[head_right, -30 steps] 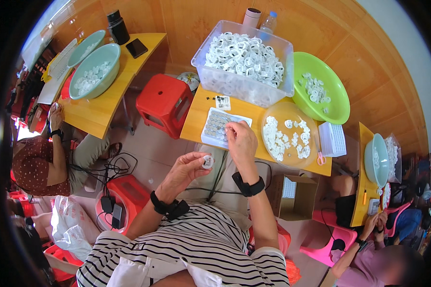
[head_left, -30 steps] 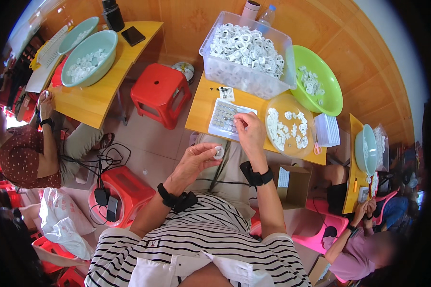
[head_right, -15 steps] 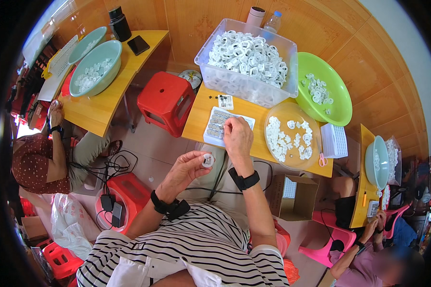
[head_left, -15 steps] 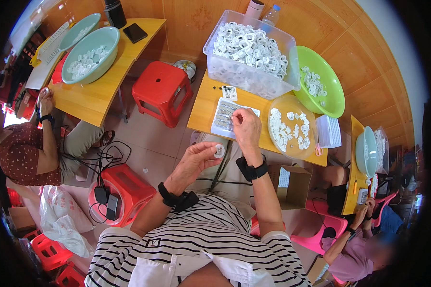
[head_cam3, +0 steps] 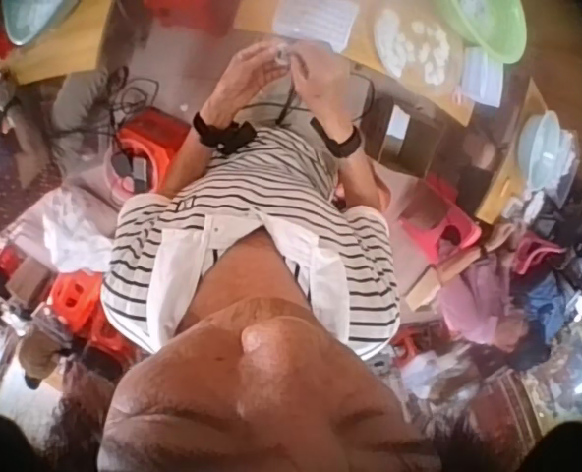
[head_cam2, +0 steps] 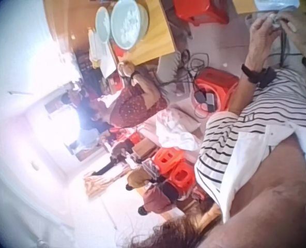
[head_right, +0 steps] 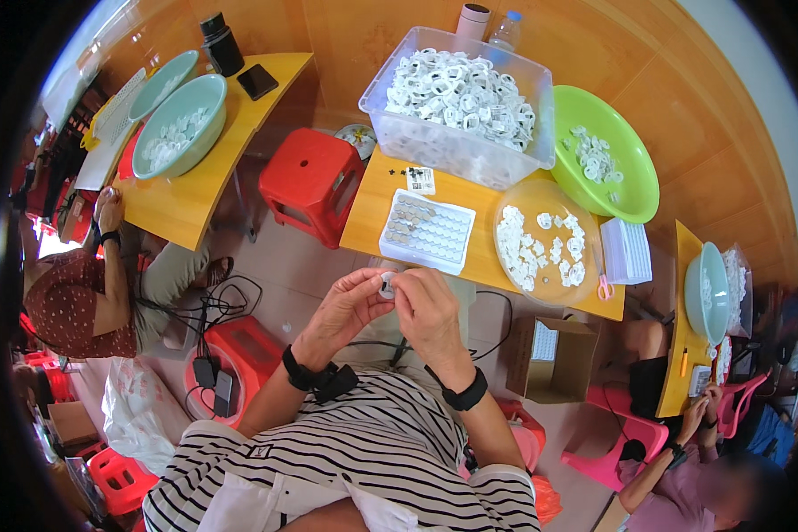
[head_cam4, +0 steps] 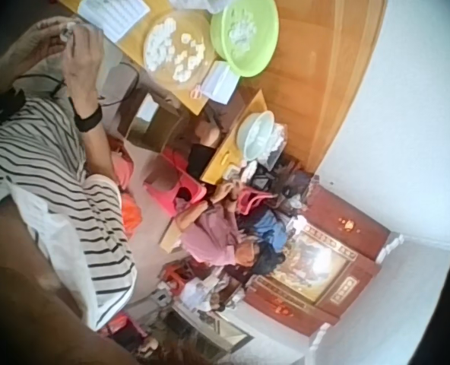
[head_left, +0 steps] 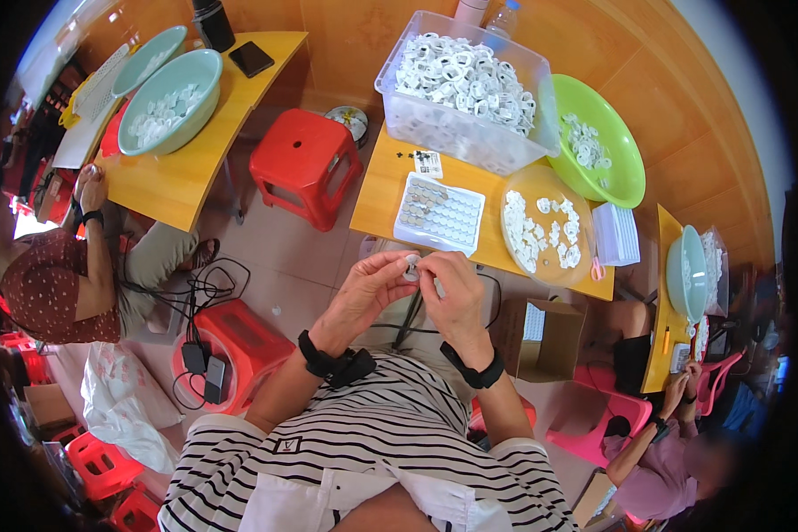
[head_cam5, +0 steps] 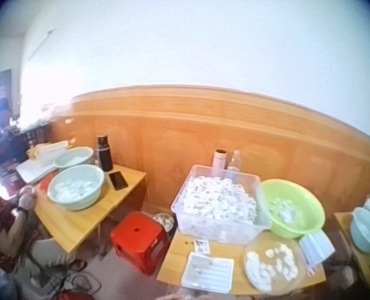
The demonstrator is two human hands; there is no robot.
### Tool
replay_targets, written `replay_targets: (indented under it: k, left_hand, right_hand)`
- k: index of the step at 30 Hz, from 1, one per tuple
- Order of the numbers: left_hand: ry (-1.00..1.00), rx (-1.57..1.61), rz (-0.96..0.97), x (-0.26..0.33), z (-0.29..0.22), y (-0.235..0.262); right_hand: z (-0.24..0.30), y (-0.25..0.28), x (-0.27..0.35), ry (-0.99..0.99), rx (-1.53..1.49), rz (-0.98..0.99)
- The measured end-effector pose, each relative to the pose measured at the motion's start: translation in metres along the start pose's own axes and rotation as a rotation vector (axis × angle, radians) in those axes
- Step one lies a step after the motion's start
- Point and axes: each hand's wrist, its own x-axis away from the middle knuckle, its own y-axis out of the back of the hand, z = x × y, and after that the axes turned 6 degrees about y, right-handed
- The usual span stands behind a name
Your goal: Assembling small white and gray plastic components by hand in a workshop environment.
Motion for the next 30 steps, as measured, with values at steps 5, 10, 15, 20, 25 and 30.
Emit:
replay_targets:
  k: [5,10,15,20,25,30]
  left_hand:
    - [-0.013,-0.05,-0.024,0.0,0.004,0.001]
    - [-0.03,-0.157,-0.036,0.001,0.009,0.002]
    - [-0.009,-0.217,-0.062,0.003,0.009,-0.001]
    - [-0.012,-0.236,-0.04,0.001,0.007,-0.006]
    - [-0.028,-0.242,-0.042,0.002,0.007,-0.007]
    - [-0.014,-0.267,-0.009,0.001,0.008,-0.007]
  right_hand:
    - [0.001,0.002,0.006,0.043,0.022,0.057]
    - [-0.001,0.005,0.008,0.032,-0.007,0.139]
    - [-0.011,0.002,0.016,-0.229,-0.236,0.155]
    - [-0.01,0.005,0.017,-0.348,-0.357,0.053]
    - [-0.011,0.002,0.02,-0.437,-0.422,0.023]
    - [-0.016,-0.002,0.029,-0.626,-0.807,-0.048]
